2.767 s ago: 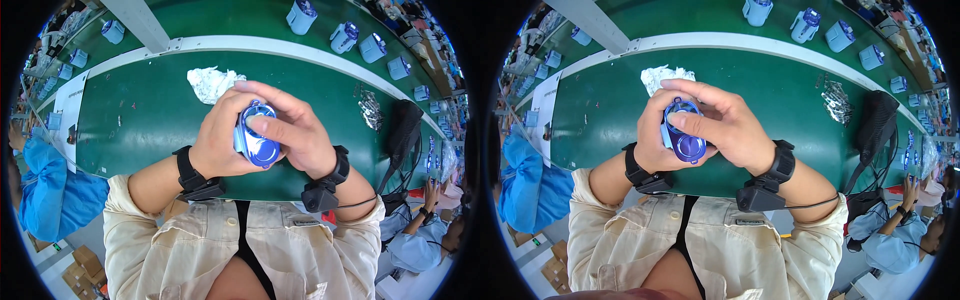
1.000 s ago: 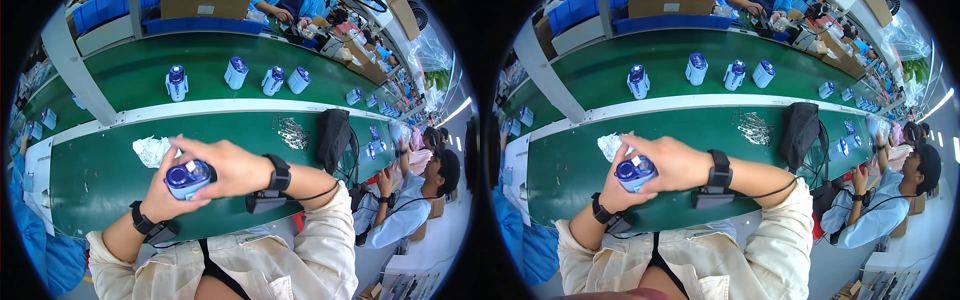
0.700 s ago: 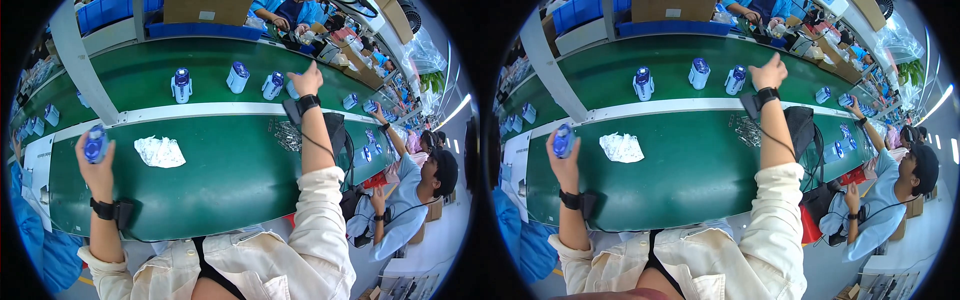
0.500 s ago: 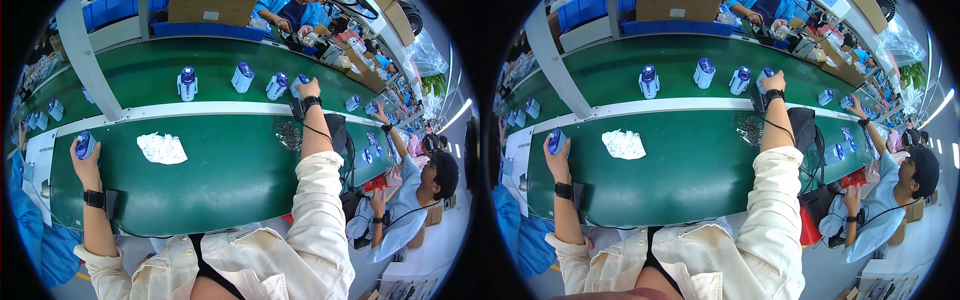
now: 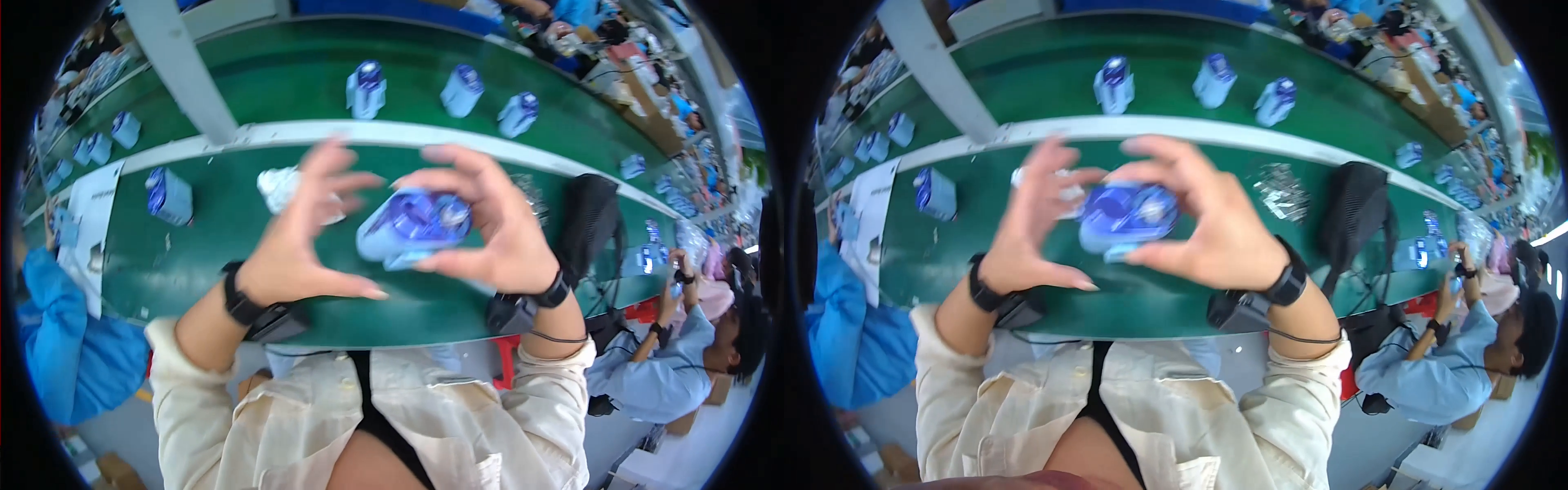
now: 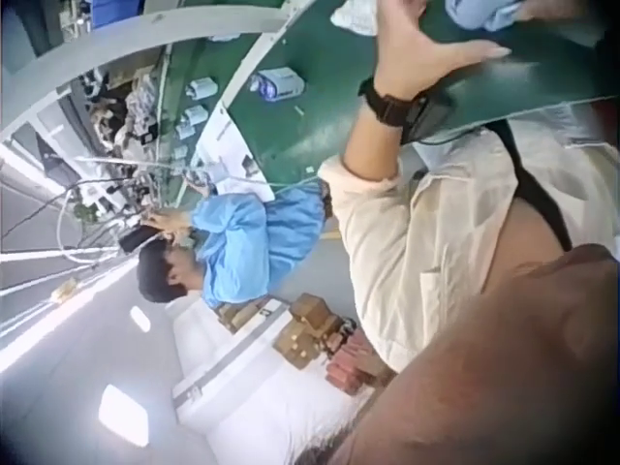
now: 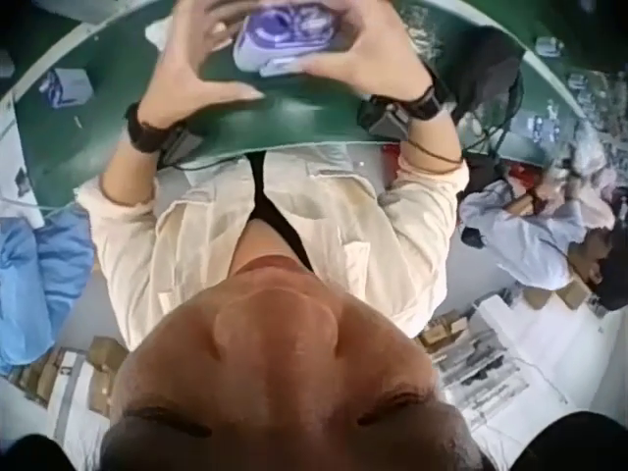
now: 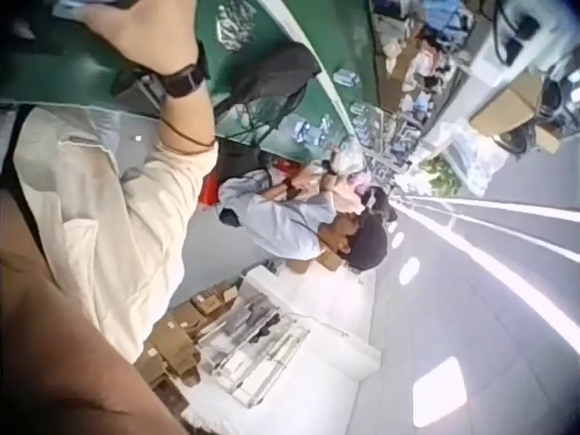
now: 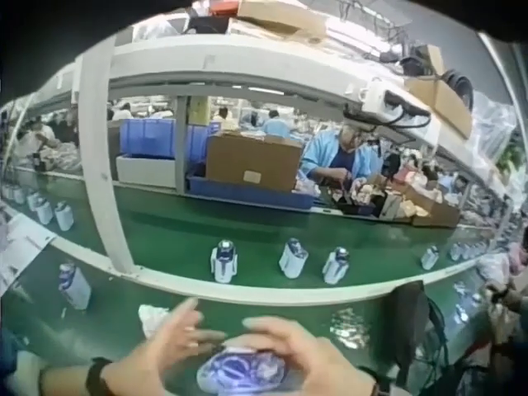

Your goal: The person picks up a blue device, peels off a small white sticker by hand, and presses a component into the device. After repeating these actions on several devices, they place each one back onto the assembly line.

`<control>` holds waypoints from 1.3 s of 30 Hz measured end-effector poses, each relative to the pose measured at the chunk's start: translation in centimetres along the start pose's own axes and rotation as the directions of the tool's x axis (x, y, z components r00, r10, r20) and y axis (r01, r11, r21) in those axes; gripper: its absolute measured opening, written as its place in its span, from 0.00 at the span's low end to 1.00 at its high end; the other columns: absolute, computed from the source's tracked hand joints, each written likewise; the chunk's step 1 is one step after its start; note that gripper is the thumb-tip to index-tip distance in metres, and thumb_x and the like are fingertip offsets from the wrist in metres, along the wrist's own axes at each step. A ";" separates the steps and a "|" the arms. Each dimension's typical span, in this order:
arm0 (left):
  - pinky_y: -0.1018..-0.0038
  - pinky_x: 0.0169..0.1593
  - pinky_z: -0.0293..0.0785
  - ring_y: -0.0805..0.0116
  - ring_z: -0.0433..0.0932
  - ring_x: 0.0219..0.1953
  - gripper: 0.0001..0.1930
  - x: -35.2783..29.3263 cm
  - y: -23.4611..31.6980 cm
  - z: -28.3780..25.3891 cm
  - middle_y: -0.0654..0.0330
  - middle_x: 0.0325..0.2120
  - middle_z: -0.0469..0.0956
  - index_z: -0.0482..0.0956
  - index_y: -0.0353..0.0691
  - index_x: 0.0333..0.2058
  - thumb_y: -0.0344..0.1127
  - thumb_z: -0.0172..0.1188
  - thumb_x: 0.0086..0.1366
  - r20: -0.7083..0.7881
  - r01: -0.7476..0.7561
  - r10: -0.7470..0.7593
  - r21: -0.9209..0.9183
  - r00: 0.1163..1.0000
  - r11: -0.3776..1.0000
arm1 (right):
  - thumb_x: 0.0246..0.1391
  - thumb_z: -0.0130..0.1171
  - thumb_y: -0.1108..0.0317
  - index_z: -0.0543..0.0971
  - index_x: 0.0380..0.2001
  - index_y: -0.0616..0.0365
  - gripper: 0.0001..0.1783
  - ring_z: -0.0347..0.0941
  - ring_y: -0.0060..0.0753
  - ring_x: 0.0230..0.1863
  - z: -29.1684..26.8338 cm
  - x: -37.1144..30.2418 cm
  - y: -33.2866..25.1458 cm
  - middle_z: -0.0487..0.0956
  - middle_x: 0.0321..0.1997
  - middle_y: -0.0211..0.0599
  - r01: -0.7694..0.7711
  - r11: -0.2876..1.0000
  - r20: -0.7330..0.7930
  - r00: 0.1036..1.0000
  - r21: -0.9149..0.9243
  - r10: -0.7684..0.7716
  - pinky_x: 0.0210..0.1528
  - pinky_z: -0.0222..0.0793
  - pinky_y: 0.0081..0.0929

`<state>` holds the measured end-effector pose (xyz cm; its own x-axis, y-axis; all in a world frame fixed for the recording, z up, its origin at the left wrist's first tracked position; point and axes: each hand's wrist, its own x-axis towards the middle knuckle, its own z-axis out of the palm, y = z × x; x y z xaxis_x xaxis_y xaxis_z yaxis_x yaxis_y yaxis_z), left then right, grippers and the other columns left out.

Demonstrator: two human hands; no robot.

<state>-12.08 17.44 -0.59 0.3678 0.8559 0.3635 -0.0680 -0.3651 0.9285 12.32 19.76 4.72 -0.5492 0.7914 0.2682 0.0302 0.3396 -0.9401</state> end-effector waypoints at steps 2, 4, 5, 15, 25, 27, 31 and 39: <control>0.64 0.62 0.64 0.56 0.65 0.62 0.59 0.6 0.1 1.2 0.50 0.61 0.61 0.48 0.40 0.68 0.38 0.79 0.41 0.094 0.058 -0.053 -0.047 0.994 0.997 | 0.37 0.73 0.78 0.63 0.61 0.60 0.45 0.71 0.36 0.56 2.1 -0.4 -0.2 0.71 0.59 0.46 0.009 0.999 0.131 0.991 0.047 -0.016 0.57 0.70 0.33; 0.67 0.60 0.67 0.57 0.69 0.59 0.57 0.1 -0.3 1.3 0.50 0.58 0.66 0.51 0.41 0.67 0.38 0.79 0.42 0.190 0.097 -0.078 -0.094 0.979 0.991 | 0.37 0.73 0.77 0.68 0.57 0.60 0.40 0.72 0.39 0.54 2.3 -0.3 0.4 0.73 0.56 0.44 0.180 0.966 0.090 0.982 -0.183 -0.166 0.55 0.71 0.33; 0.67 0.58 0.68 0.56 0.71 0.57 0.54 -0.6 -0.6 1.3 0.50 0.55 0.69 0.53 0.40 0.66 0.37 0.78 0.43 0.091 0.063 -0.068 0.058 0.994 0.996 | 0.37 0.73 0.76 0.70 0.55 0.60 0.38 0.72 0.40 0.53 2.3 -0.3 0.5 0.73 0.55 0.43 0.255 0.918 0.080 0.967 -0.302 -0.243 0.54 0.71 0.33; 0.65 0.47 0.74 0.53 0.77 0.44 0.40 -1.3 -2.2 2.0 0.50 0.44 0.76 0.66 0.36 0.57 0.30 0.74 0.44 -0.098 -0.184 0.274 0.528 0.957 0.829 | 0.40 0.71 0.71 0.81 0.34 0.62 0.15 0.71 0.40 0.34 1.0 0.3 0.6 0.76 0.35 0.37 0.490 0.679 0.178 0.860 -0.547 -0.478 0.36 0.68 0.30; 0.63 0.47 0.74 0.50 0.77 0.44 0.37 -1.1 -2.6 2.0 0.47 0.45 0.75 0.67 0.33 0.55 0.29 0.73 0.44 -0.080 -0.238 0.387 0.670 0.918 0.704 | 0.43 0.68 0.78 0.81 0.31 0.63 0.09 0.71 0.34 0.30 2.4 0.0 2.0 0.79 0.28 0.38 0.143 0.950 -0.074 0.983 -0.277 -0.169 0.32 0.66 0.26; 0.66 0.48 0.75 0.53 0.77 0.45 0.37 -1.3 -2.5 2.0 0.46 0.47 0.75 0.65 0.35 0.55 0.29 0.74 0.46 -0.083 -0.197 0.354 0.704 0.932 0.683 | 0.44 0.68 0.78 0.81 0.31 0.64 0.09 0.72 0.34 0.29 2.7 0.0 2.1 0.79 0.28 0.39 0.166 0.933 -0.087 0.975 -0.318 -0.203 0.31 0.66 0.26; 0.66 0.47 0.75 0.53 0.77 0.45 0.37 -1.2 -2.4 2.0 0.45 0.46 0.75 0.65 0.34 0.55 0.29 0.74 0.46 -0.089 -0.188 0.364 0.729 0.927 0.658 | 0.44 0.67 0.79 0.81 0.32 0.65 0.09 0.72 0.34 0.28 3.1 0.1 2.5 0.79 0.28 0.39 0.256 0.863 -0.099 0.939 -0.435 -0.328 0.30 0.66 0.25; 0.67 0.48 0.74 0.54 0.77 0.45 0.34 -1.4 -2.2 2.4 0.47 0.46 0.75 0.67 0.33 0.54 0.28 0.71 0.48 -0.139 -0.132 0.365 0.769 0.920 0.626 | 0.41 0.68 0.80 0.81 0.33 0.67 0.12 0.71 0.36 0.25 3.9 -0.2 2.7 0.78 0.26 0.40 0.361 0.686 -0.070 0.855 -0.631 -0.514 0.27 0.66 0.27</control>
<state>-10.21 16.21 -3.30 0.1843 0.7054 0.6844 0.6218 -0.6230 0.4747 9.25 18.57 1.28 -0.4265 0.5373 0.7276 0.3492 0.8399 -0.4155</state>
